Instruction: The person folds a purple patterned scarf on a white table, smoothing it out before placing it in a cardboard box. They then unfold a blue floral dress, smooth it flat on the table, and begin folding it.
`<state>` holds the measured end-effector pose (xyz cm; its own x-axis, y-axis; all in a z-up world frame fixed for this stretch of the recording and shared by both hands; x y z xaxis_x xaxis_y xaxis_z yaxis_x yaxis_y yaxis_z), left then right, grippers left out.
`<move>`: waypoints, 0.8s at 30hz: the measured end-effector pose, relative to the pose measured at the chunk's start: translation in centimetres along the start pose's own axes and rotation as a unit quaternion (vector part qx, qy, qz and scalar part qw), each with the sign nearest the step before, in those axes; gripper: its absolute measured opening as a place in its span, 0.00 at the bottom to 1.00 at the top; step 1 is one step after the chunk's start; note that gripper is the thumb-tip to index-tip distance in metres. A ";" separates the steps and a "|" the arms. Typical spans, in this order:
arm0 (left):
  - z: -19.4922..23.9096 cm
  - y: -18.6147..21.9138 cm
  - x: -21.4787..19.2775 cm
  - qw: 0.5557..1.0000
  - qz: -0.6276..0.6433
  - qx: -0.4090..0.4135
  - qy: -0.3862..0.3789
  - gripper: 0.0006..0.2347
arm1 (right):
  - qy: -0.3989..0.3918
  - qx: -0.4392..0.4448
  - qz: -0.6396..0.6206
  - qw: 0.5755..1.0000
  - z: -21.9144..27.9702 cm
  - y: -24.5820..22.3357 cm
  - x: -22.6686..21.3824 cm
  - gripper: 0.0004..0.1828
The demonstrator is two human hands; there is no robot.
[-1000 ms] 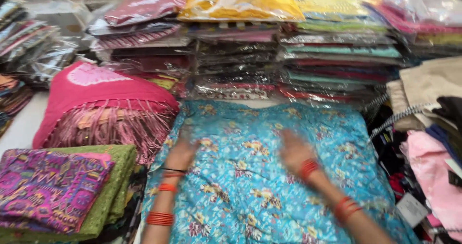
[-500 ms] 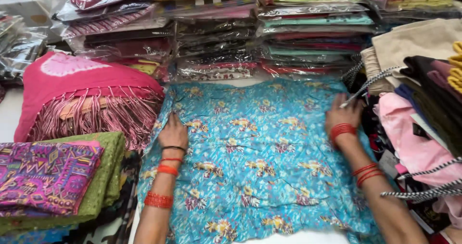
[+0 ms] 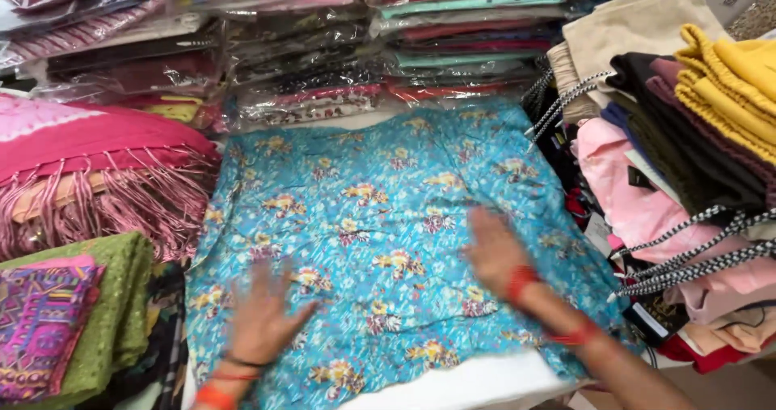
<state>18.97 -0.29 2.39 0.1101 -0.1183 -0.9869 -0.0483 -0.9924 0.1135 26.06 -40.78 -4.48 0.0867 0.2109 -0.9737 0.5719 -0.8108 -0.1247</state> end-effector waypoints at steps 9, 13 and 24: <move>1.5 -8.9 0.0 0.997 -0.049 -0.018 0.063 0.39 | 0.076 0.109 -0.037 0.990 6.0 9.7 -2.7 0.39; 1.4 -2.6 -1.2 0.992 -0.086 0.006 0.093 0.37 | -0.055 0.223 0.027 0.973 3.4 3.3 -6.9 0.40; 7.3 15.5 2.9 0.961 0.123 0.247 -0.033 0.44 | -0.065 0.020 -0.031 0.997 5.8 -9.2 -1.3 0.43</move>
<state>11.33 -15.71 0.45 -0.0266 -0.3286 -0.9441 -0.5317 -0.7951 0.2917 16.00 -36.77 -3.15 -0.0565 0.1902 -0.9801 0.5396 -0.8201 -0.1903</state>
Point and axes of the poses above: each hand's wrist, its own z-axis away from the middle knuckle, its own x-axis out of the palm, y = z × x, the point moved 9 cm from there along -z, towards the middle knuckle, and after that the axes turned 8 degrees about -x, right-handed, at the moved point
